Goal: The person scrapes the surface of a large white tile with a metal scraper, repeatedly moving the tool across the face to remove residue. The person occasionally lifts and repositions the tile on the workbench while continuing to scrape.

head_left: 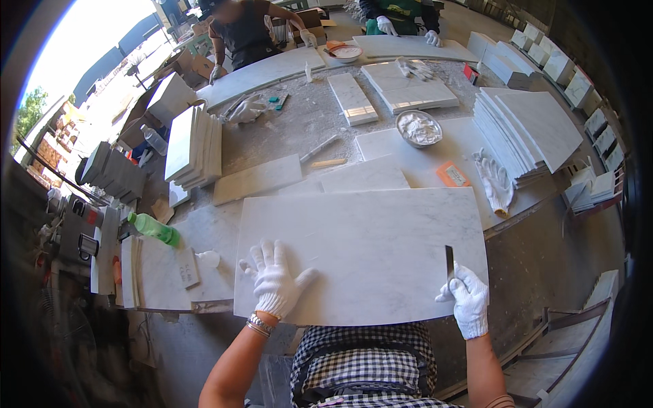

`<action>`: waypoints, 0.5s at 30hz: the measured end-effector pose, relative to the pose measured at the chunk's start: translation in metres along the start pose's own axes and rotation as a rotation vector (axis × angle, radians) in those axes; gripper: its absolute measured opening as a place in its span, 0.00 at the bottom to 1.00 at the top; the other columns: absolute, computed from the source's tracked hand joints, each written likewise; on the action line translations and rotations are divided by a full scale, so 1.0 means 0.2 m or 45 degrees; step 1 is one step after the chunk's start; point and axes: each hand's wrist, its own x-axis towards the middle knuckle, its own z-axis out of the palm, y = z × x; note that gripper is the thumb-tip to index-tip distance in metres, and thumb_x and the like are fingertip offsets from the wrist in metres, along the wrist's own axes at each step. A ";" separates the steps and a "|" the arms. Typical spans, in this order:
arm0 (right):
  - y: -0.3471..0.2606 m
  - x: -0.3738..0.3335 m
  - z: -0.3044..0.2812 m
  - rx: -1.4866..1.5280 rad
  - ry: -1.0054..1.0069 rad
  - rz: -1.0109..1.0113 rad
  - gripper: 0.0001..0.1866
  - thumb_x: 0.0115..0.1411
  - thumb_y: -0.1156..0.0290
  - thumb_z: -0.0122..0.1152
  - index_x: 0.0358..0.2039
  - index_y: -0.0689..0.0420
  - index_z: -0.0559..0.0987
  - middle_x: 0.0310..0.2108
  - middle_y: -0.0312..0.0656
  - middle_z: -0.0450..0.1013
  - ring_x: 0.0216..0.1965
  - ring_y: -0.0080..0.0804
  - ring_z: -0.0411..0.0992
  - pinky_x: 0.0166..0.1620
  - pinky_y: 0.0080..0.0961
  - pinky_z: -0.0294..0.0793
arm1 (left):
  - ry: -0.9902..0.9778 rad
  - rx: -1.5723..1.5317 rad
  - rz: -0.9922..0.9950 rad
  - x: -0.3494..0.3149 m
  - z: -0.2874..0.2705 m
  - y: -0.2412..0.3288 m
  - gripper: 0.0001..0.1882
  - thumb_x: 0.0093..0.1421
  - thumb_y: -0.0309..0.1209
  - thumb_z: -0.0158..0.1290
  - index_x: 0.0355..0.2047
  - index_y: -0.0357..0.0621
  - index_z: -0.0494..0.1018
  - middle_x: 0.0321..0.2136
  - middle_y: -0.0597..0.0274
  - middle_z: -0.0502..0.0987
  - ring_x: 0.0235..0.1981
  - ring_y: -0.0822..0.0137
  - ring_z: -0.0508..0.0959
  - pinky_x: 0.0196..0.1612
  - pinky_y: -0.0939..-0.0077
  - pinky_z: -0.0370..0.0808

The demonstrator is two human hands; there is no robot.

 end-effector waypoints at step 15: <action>0.01 -0.04 -0.07 -0.151 0.243 -0.237 0.19 0.71 0.80 0.56 0.62 0.65 0.78 0.34 0.36 0.75 0.30 0.22 0.75 0.36 0.29 0.86 | 0.004 -0.151 -0.102 0.46 0.05 0.11 0.46 0.68 0.62 0.48 0.73 0.41 0.59 0.75 0.38 0.55 0.77 0.34 0.48 0.73 0.24 0.31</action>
